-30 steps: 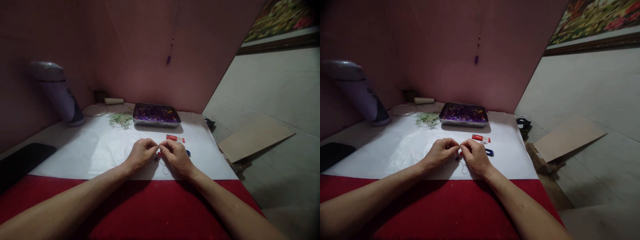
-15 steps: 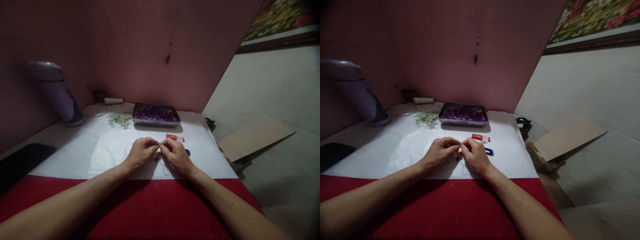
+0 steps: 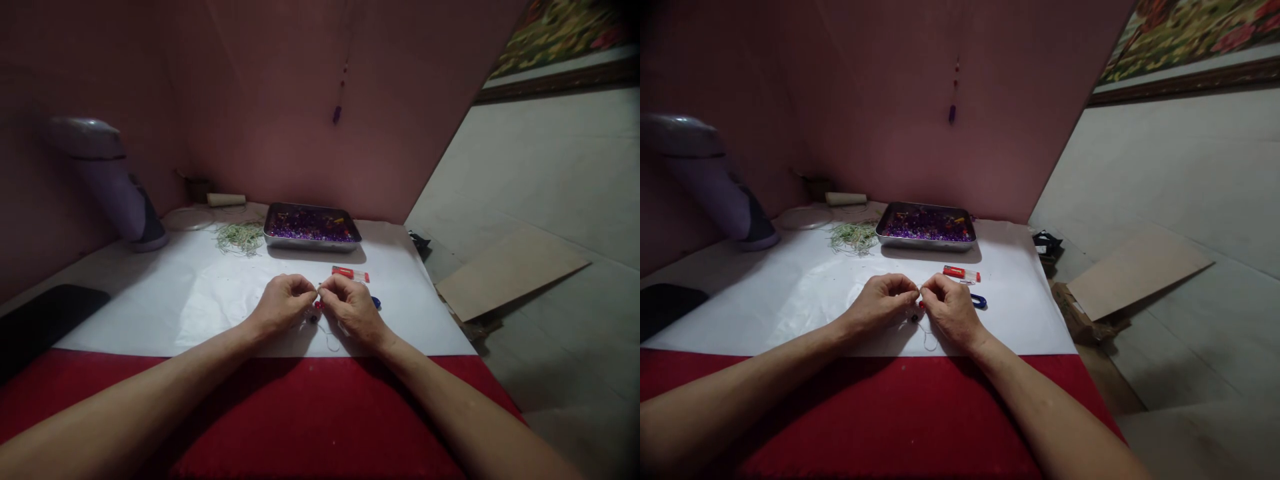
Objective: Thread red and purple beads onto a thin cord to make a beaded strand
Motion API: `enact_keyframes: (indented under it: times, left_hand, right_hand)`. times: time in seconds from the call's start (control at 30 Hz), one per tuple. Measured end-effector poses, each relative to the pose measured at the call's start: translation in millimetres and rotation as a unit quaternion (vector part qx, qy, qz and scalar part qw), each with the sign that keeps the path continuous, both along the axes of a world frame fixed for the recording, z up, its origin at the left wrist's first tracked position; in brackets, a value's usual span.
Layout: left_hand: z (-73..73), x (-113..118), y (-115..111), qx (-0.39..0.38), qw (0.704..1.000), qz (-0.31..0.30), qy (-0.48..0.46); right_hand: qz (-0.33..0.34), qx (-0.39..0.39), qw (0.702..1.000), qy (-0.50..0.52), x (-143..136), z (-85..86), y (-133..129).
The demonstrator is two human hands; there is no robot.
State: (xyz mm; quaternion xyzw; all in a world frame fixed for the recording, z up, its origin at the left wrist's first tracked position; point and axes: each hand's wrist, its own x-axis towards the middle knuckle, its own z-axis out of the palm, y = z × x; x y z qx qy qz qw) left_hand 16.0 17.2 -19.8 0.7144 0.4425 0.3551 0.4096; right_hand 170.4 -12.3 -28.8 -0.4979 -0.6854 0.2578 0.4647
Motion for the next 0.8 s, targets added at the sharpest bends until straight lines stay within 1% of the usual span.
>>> enact_keyframes:
  times: [0.07, 0.13, 0.23, 0.3, 0.37, 0.53, 0.67, 0.8]
  left_hand:
    - [1.4, -0.2, -0.6, -0.008, 1.000, 0.001, -0.004]
    - [2.4, -0.2, -0.9, -0.019, 1.000, 0.007, -0.022]
    - [2.5, 0.1, -0.8, -0.042, 0.997, 0.009, -0.061]
    - [2.1, 0.3, -0.4, -0.047, 0.996, 0.008, -0.072]
    - [2.2, 0.4, -0.1, -0.044, 0.996, 0.009, -0.072]
    - [4.5, 0.4, -1.7, -0.063, 0.994, 0.015, -0.084]
    - [7.1, 0.8, -3.8, -0.071, 0.993, 0.018, -0.091]
    - [7.8, 1.1, -4.1, -0.073, 0.993, 0.023, -0.090]
  right_hand:
    - [0.003, -0.008, 1.000, 0.017, -0.5, 1.2, -0.4]
    - [0.010, -0.037, 0.998, 0.058, -0.3, 1.4, 0.2]
    - [0.032, -0.093, 0.987, 0.129, 1.3, -0.3, 2.4]
    - [0.047, -0.105, 0.983, 0.145, 2.2, -1.4, 3.3]
    - [0.047, -0.093, 0.987, 0.126, 2.2, -1.4, 3.0]
    - [0.013, -0.034, 0.999, 0.038, 0.2, 2.3, -0.7]
    - [0.017, -0.030, 0.999, 0.021, -0.5, 4.0, -1.7]
    - [0.019, -0.031, 0.999, 0.006, 0.3, 1.7, -0.7]
